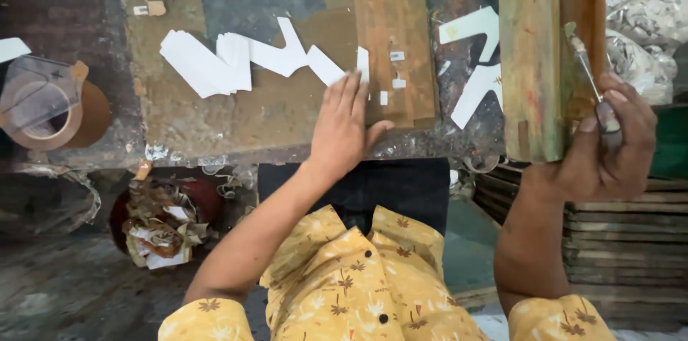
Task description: Manually applying ink to paper cutouts using a screen printing frame and a squeegee.
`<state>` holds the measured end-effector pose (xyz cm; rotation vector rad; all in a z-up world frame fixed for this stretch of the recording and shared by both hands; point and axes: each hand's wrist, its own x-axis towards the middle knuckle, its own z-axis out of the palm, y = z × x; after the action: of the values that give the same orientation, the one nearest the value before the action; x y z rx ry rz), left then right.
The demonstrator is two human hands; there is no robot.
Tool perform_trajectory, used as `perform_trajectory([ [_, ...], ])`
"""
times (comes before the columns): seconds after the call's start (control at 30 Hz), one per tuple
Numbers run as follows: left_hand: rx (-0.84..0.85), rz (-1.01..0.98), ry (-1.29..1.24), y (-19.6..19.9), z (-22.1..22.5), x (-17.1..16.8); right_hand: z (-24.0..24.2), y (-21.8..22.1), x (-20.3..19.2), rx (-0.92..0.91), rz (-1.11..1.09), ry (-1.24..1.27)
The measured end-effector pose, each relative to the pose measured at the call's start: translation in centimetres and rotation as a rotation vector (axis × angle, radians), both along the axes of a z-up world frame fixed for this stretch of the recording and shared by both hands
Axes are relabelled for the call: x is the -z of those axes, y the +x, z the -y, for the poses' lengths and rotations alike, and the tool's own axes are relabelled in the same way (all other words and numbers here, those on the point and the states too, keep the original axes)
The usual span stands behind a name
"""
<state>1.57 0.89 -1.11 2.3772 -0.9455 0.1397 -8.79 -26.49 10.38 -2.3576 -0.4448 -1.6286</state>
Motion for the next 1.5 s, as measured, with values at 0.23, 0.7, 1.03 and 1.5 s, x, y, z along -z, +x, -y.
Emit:
perform_trajectory([
  [0.23,0.093,0.053,0.207,2.9,2.4,0.6,-1.3,-0.2,-0.2,-0.058,-0.076,0.410],
  [0.7,0.179,-0.357,-0.266,0.5,-1.6,-9.2,-3.8,-0.1,1.2,0.226,-0.161,0.059],
  [1.03,-0.277,-0.547,-0.348,-0.5,-1.9,-1.6,-8.1,0.2,7.4,-0.148,-0.759,0.272],
  [1.5,-0.341,-0.382,-0.305,-1.5,-1.4,-1.0,-10.7,1.0,9.9,-0.086,-0.846,0.213],
])
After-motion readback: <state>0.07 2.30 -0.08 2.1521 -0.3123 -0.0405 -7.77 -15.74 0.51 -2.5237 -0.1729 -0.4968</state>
